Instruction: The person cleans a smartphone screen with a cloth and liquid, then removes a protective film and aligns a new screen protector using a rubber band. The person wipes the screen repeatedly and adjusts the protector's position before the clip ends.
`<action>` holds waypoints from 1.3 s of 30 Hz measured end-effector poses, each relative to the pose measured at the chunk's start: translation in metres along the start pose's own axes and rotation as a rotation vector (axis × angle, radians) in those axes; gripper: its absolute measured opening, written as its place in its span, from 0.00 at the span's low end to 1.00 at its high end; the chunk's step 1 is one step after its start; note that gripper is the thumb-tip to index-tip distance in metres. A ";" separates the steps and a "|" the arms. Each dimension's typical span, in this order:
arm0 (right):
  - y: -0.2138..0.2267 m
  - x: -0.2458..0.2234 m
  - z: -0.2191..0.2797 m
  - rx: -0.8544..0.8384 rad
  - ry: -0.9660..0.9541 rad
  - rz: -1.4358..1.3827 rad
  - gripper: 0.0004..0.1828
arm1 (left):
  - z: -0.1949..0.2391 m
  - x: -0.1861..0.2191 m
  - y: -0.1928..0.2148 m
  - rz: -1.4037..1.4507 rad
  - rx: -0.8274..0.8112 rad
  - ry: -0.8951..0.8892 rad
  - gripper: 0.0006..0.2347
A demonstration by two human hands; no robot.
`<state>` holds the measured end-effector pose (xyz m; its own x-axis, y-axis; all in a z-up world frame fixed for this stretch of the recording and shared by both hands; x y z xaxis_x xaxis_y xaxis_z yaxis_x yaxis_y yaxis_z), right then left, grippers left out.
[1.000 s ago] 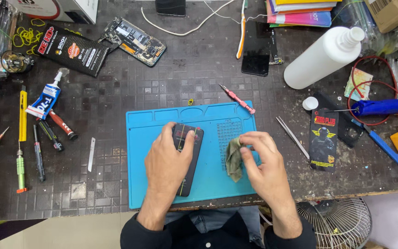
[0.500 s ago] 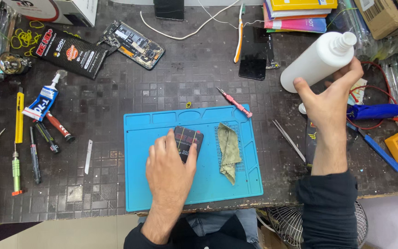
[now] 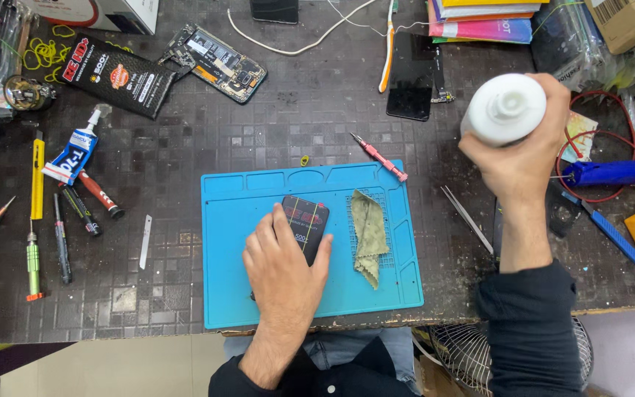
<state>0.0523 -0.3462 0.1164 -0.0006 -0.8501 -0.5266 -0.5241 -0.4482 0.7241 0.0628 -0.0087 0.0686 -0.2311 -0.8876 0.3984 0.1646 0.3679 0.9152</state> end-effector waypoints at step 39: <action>-0.023 -0.130 0.095 -0.129 1.035 1.289 0.13 | 0.001 0.030 0.012 0.700 -0.149 -0.423 0.15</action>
<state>-0.0159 -0.1990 0.1260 0.2074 -0.4447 0.8713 -0.5591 0.6770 0.4786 0.0566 -0.0302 0.0914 -0.3641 -0.2766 0.8893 0.5229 0.7295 0.4409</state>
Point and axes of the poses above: each hand's wrist, its own z-axis away from the middle knuckle, its own y-axis out of the back of the hand, x = y × z, the point moved 6 cm from there along -z, towards the middle knuckle, and after that the axes turned 12 degrees about -x, right-handed, at the moved point
